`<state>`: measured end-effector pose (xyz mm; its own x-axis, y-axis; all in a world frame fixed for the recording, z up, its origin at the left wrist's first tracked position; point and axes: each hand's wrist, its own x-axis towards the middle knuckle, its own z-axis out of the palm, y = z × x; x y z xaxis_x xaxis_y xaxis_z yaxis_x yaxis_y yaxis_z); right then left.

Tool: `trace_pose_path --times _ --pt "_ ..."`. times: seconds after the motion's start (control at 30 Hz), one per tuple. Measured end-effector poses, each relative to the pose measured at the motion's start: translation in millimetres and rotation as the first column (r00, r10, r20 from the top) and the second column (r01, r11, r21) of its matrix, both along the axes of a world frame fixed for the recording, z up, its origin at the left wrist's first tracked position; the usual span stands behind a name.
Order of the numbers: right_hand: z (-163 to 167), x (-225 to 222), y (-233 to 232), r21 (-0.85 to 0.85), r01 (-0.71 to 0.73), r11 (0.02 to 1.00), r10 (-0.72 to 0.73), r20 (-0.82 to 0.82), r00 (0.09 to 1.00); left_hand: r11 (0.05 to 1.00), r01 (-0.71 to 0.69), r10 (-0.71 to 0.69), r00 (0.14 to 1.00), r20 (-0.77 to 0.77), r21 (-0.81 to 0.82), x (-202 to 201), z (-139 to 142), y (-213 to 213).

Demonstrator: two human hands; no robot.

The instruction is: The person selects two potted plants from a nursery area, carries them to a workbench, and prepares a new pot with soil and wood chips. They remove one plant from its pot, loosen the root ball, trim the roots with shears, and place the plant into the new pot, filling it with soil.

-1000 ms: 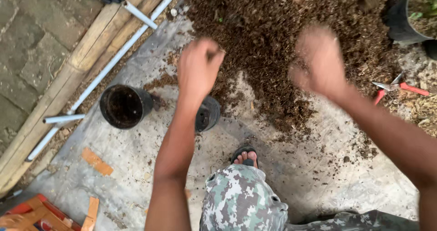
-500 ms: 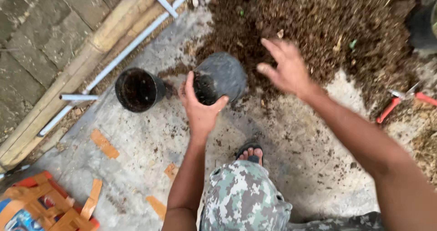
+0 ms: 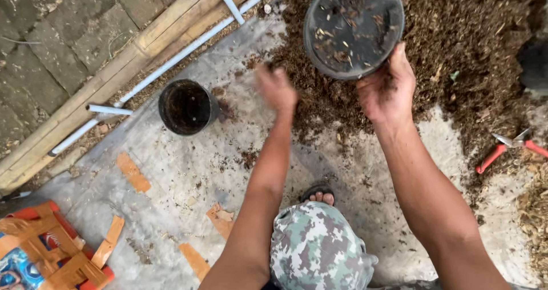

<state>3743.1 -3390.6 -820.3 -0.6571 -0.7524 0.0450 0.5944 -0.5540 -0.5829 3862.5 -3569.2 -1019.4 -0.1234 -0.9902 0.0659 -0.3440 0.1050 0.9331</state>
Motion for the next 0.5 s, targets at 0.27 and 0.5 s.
trace_pose_path --times 0.27,0.5 --pt "6.2 -9.6 1.3 0.045 0.039 0.998 -0.038 -0.025 0.999 0.862 0.319 -0.386 0.917 -0.102 -0.395 -33.9 60.2 80.8" --pt "-127.3 38.9 -55.2 0.162 -0.108 0.981 0.035 0.402 0.915 0.856 -0.042 0.412 0.655 0.633 -0.515 206.7 61.3 -16.7"
